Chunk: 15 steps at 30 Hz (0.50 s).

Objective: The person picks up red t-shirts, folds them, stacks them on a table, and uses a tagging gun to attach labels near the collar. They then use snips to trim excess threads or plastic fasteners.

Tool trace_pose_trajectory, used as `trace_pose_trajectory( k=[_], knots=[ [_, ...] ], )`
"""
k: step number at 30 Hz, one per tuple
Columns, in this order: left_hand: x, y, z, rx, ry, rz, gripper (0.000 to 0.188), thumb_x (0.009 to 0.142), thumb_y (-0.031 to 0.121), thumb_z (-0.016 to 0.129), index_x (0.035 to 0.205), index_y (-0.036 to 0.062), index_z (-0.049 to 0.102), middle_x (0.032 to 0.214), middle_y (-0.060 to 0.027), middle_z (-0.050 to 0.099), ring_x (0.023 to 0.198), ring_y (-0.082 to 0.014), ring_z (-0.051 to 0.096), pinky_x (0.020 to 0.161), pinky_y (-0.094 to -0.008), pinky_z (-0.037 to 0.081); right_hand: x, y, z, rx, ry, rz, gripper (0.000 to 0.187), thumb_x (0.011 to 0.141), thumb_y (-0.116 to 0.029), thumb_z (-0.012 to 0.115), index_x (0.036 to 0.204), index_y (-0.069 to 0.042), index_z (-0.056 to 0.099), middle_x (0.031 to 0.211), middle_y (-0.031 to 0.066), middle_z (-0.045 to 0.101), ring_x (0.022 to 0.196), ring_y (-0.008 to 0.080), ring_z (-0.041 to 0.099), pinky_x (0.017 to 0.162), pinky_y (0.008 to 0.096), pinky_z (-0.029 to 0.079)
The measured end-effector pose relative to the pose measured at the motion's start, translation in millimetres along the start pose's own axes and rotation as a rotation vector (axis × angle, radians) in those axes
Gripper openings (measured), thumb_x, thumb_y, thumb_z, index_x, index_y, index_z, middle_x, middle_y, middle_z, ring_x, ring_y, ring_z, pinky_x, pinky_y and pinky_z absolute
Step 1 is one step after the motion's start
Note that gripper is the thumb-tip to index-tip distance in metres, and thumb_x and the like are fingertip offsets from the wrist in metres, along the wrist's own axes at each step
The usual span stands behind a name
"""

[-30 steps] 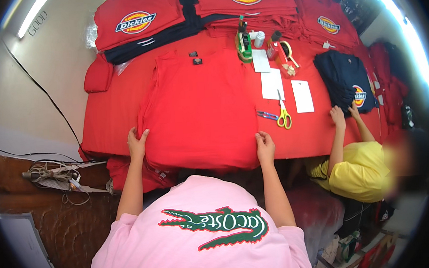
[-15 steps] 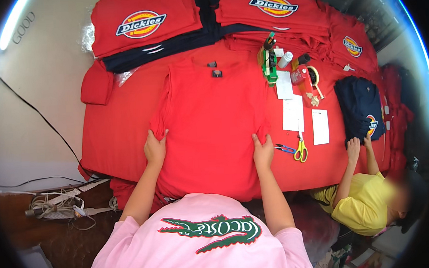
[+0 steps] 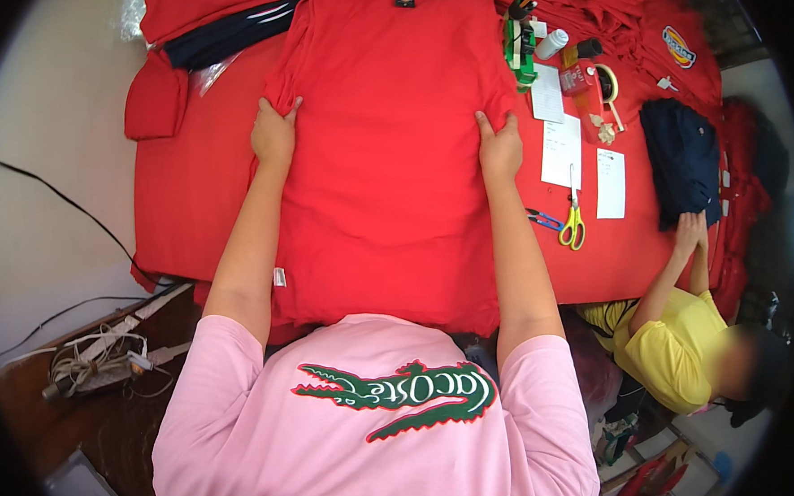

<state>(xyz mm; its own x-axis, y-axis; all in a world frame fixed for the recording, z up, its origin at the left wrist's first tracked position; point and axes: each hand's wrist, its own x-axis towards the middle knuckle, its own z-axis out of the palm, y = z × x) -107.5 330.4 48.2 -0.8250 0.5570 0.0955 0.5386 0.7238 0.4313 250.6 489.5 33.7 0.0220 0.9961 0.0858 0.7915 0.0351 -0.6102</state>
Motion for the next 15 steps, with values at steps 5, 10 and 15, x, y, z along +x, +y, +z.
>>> trace_pose_trajectory(
  k=[5, 10, 15],
  knots=[
    [-125, 17, -20, -0.010, 0.177, 0.440, 0.101, 0.095, 0.053, 0.071, 0.170, 0.0062, 0.021, 0.174, -0.0307, 0.013, 0.161, -0.0497, 0.015, 0.127, -0.0666, 0.017, -93, -4, -37, -0.148, 0.128, -0.538, 0.088, 0.099, -0.044, 0.071, 0.166, -0.004, 0.030, 0.173, 0.0273, 0.023, 0.156, 0.0461, 0.031, 0.124, 0.0579, 0.029],
    [-266, -44, -18, 0.010, -0.282, 0.672, 0.085, 0.100, 0.057, 0.063, 0.169, 0.0173, 0.034, 0.178, -0.0168, 0.019, 0.162, -0.0449, 0.017, 0.129, -0.0640, 0.015, -236, 48, -68, -0.151, -0.409, -0.622, 0.085, 0.101, -0.040, 0.068, 0.169, -0.009, 0.027, 0.176, 0.0243, 0.017, 0.163, 0.0433, 0.017, 0.130, 0.0581, 0.017],
    [-280, -93, -59, 0.246, -0.081, 0.364, 0.087, 0.099, 0.062, 0.061, 0.168, 0.0181, 0.034, 0.176, -0.0169, 0.023, 0.157, -0.0487, 0.028, 0.125, -0.0640, 0.024, -248, 97, -91, -0.313, -0.431, -0.724, 0.081, 0.103, -0.046, 0.061, 0.169, -0.012, 0.029, 0.177, 0.0210, 0.018, 0.163, 0.0404, 0.019, 0.130, 0.0554, 0.017]
  ],
)
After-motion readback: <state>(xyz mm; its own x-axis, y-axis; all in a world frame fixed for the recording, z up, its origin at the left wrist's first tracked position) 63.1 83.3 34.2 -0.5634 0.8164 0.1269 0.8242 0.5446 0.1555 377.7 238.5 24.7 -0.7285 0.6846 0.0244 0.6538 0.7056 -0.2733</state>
